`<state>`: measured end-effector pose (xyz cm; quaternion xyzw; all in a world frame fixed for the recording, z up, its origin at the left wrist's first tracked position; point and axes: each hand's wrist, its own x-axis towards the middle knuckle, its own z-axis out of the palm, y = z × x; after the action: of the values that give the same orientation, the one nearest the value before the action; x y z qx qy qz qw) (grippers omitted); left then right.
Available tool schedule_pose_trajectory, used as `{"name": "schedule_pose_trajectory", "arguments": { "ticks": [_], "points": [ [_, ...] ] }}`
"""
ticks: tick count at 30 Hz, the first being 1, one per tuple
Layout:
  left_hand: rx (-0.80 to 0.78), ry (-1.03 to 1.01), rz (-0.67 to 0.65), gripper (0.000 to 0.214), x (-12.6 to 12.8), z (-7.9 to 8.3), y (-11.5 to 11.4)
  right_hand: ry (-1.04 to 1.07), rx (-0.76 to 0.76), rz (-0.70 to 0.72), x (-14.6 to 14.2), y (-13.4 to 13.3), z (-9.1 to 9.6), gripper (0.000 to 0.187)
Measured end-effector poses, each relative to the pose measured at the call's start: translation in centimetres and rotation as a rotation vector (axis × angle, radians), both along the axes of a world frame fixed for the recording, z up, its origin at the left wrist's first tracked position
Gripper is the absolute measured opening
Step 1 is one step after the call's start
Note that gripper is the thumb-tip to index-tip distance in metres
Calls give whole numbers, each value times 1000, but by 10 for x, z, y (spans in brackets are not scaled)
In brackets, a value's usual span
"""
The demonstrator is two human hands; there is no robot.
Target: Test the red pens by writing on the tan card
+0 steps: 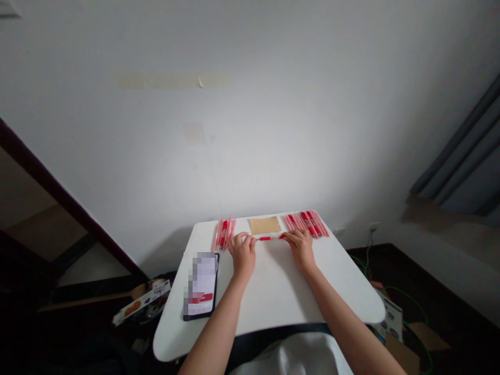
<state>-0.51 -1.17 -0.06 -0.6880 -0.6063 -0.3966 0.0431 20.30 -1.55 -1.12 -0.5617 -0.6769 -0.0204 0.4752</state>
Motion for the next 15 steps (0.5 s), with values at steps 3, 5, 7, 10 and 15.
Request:
{"name": "schedule_pose_trajectory", "arguments": {
  "ticks": [3, 5, 7, 10, 15],
  "points": [
    [-2, 2, 13, 20, -1, -1, 1, -1, 3, -11, 0, 0, 0, 26],
    [0, 3, 20, 21, -1, -1, 1, 3, 7, -7, 0, 0, 0, 27],
    [-3, 1, 27, 21, -1, -1, 1, 11, 7, -3, 0, 0, 0, 28],
    [-10, -5, 39, 21, -1, -1, 0, 18, 2, 0, 0, 0, 0, 28],
    [-21, -9, 62, 19, -1, 1, 0, 26, 0, -6, 0, 0, -1, 30]
  ]
}}
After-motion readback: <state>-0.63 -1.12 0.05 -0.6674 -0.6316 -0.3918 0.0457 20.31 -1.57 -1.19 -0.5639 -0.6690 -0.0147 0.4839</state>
